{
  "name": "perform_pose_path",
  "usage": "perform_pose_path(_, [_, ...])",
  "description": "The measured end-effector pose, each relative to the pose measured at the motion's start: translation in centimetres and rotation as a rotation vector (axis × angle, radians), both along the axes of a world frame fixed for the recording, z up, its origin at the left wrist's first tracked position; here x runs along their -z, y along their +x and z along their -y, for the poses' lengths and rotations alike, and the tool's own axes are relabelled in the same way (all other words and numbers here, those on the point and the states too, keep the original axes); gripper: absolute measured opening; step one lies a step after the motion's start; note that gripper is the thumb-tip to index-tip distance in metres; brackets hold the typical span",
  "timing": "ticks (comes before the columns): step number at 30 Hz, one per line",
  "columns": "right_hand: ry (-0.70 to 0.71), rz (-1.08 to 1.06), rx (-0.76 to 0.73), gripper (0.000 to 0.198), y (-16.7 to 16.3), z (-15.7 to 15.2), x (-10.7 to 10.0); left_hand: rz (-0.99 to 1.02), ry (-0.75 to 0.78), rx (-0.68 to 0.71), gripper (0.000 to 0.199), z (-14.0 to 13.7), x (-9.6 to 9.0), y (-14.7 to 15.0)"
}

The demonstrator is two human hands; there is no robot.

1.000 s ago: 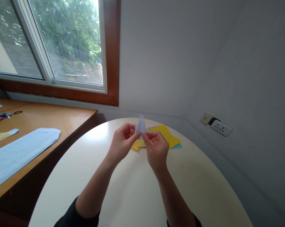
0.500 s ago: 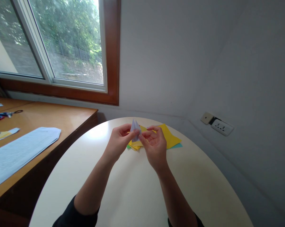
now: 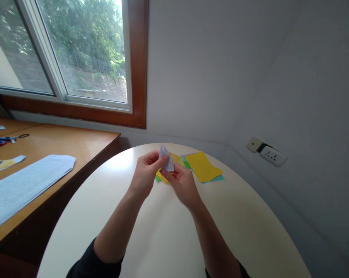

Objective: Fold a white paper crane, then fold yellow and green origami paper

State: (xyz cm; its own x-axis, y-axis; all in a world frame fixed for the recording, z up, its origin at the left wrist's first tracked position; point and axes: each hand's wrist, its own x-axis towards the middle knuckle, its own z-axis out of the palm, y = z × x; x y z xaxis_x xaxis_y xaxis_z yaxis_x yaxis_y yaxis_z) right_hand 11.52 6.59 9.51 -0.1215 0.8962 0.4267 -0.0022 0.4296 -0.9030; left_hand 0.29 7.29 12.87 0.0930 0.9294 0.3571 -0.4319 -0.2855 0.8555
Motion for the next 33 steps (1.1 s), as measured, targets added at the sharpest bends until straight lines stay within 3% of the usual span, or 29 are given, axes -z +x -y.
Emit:
perform_pose_path(12, [0.071,0.07,0.133,0.024,0.2,0.3,-0.2,0.038,-0.091,0.069,0.03,0.1,0.3,0.3])
perform_pose_path(19, [0.149,0.163,0.112,0.029,0.5,0.8,-1.2,0.073,-0.101,0.028,0.03,0.1,0.1,0.1])
perform_pose_path(33, [0.346,0.278,0.386,0.034,0.1,1.1,-1.0,0.156,-0.108,0.06,0.028,0.2,0.1,0.4])
